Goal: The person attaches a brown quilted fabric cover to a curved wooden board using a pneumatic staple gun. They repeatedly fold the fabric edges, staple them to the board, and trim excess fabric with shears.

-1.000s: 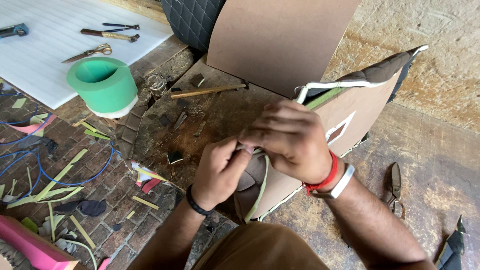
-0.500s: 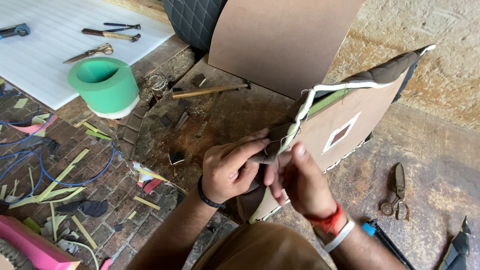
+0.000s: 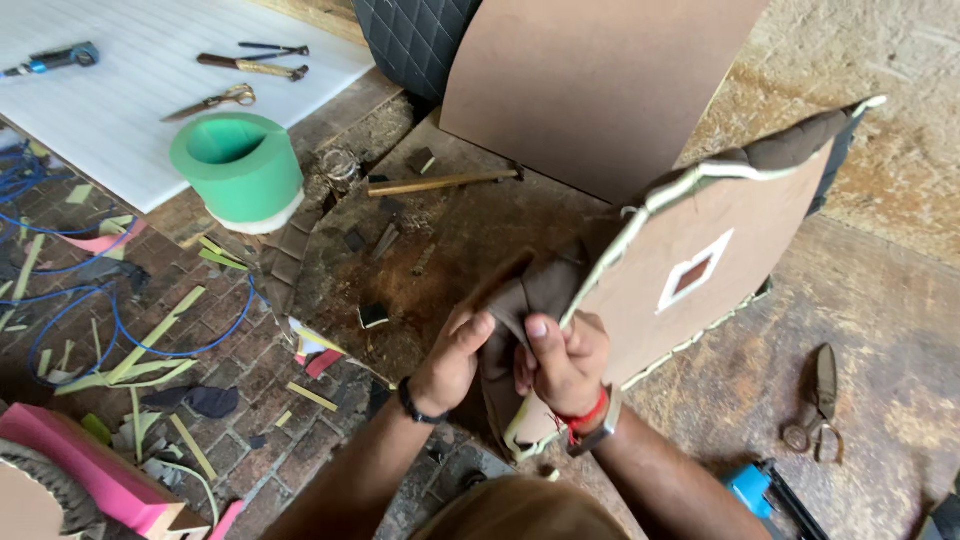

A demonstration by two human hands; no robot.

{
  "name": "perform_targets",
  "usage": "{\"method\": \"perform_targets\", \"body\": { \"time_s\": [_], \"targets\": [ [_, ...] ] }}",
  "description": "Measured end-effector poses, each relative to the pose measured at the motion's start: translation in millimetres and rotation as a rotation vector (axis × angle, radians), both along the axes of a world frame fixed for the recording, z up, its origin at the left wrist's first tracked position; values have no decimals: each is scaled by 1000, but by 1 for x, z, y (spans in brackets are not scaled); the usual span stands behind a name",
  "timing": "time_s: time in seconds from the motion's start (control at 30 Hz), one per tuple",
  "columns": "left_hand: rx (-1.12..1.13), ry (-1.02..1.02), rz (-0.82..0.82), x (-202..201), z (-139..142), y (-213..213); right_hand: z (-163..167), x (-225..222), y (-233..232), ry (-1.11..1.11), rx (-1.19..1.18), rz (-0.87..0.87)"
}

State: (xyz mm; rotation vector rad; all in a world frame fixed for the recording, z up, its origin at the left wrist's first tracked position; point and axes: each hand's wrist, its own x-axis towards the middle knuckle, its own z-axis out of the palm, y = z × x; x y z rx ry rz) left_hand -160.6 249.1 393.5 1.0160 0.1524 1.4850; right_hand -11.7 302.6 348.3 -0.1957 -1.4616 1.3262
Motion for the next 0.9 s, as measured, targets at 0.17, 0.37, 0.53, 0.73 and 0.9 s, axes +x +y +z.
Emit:
{"method": "perform_targets", "body": {
  "time_s": [0.17, 0.37, 0.53, 0.73, 0.9],
  "targets": [
    [-265, 555, 293, 0, 13, 18, 6, -5, 12, 46, 98, -10],
    [-234, 1068, 385, 20, 9, 18, -21, 38, 15, -124, 77, 74],
    [145, 1190, 551, 77, -33, 16, -117, 171, 35, -641, 2, -108],
    [-7, 1330, 510, 125, -52, 9, -283, 405, 36, -1885, -260, -681],
    [28, 1443, 535, 140, -48, 4, -385, 509, 2, -1898, -383, -693]
  ]
}}
